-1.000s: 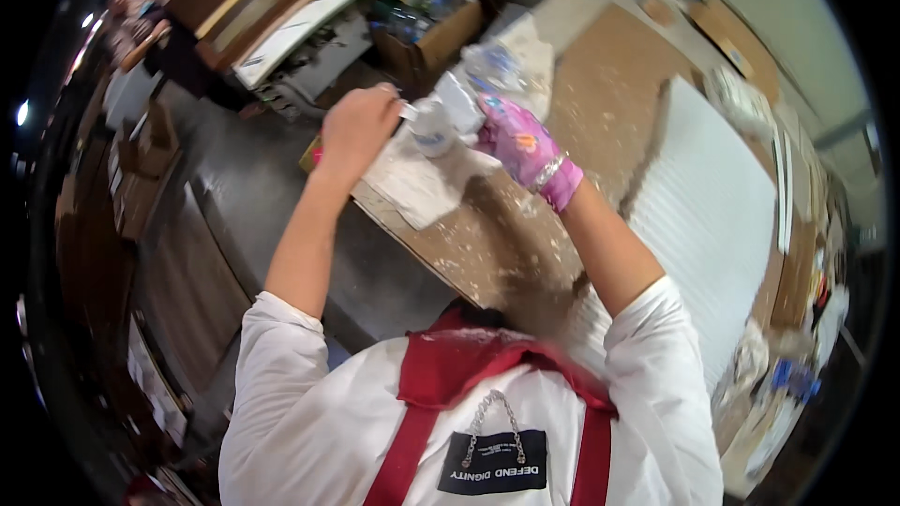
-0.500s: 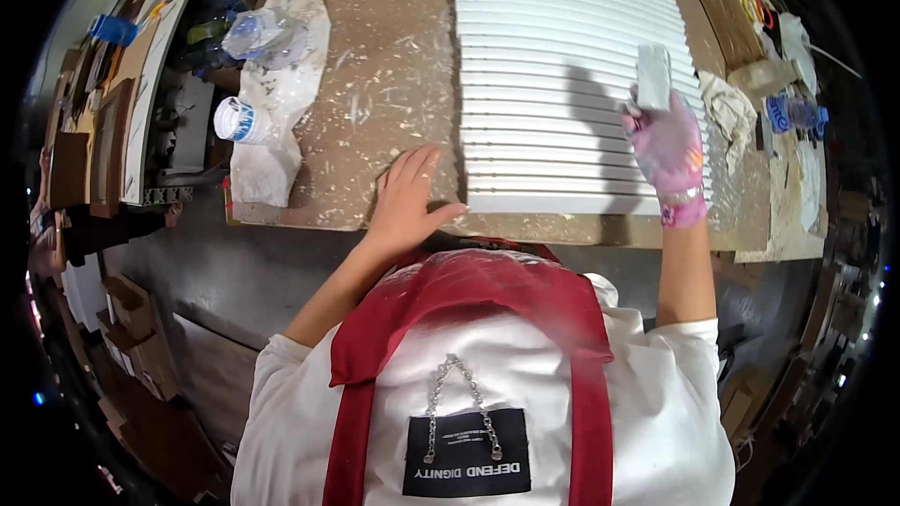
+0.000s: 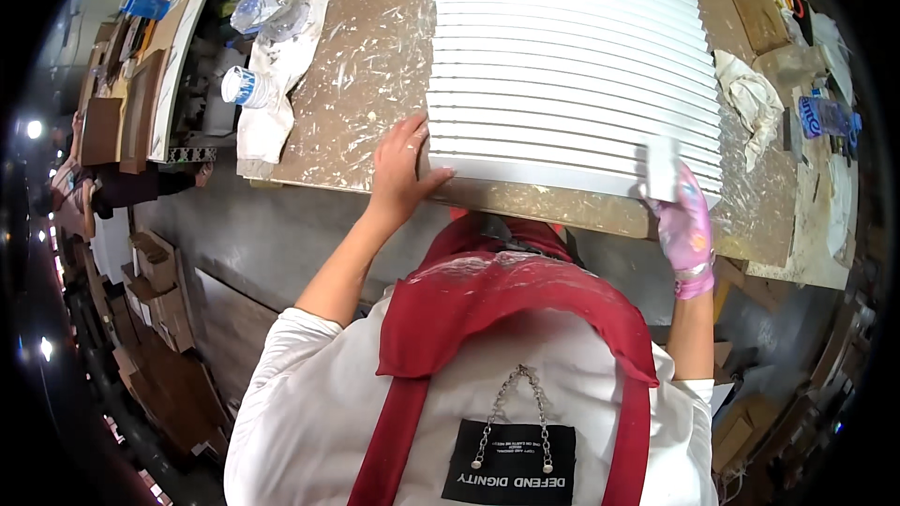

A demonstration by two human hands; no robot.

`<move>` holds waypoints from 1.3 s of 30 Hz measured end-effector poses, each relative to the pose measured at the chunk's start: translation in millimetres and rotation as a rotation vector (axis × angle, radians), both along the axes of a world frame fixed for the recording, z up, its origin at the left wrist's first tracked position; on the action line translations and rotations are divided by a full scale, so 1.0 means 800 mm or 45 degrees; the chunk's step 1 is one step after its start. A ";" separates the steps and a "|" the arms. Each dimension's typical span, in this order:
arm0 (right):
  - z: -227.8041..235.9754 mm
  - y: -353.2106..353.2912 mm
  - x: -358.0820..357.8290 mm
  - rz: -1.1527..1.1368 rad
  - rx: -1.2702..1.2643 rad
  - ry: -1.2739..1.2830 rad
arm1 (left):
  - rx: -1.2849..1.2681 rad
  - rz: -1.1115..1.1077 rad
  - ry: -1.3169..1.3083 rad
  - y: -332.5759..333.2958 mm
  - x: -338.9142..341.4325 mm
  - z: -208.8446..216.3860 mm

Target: The person wipes down white wooden furniture slats with a cloth dampened from a bottle and uses a sanding block to smooth the surface of the slats.

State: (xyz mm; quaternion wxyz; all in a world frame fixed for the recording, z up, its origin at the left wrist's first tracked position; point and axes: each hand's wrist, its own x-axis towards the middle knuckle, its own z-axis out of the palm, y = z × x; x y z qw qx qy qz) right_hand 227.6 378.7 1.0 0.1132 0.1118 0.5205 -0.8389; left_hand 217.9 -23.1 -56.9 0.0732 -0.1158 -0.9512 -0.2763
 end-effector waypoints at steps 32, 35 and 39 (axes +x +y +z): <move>0.031 -0.260 -0.045 0.528 2.239 0.685 | 0.076 0.035 0.004 -0.007 -0.001 -0.004; 0.030 -0.276 -0.026 0.458 2.173 0.971 | 0.073 0.023 -0.024 -0.002 -0.003 0.003; 0.027 -0.270 -0.010 0.489 2.177 1.028 | 0.040 0.027 -0.016 0.000 -0.003 -0.003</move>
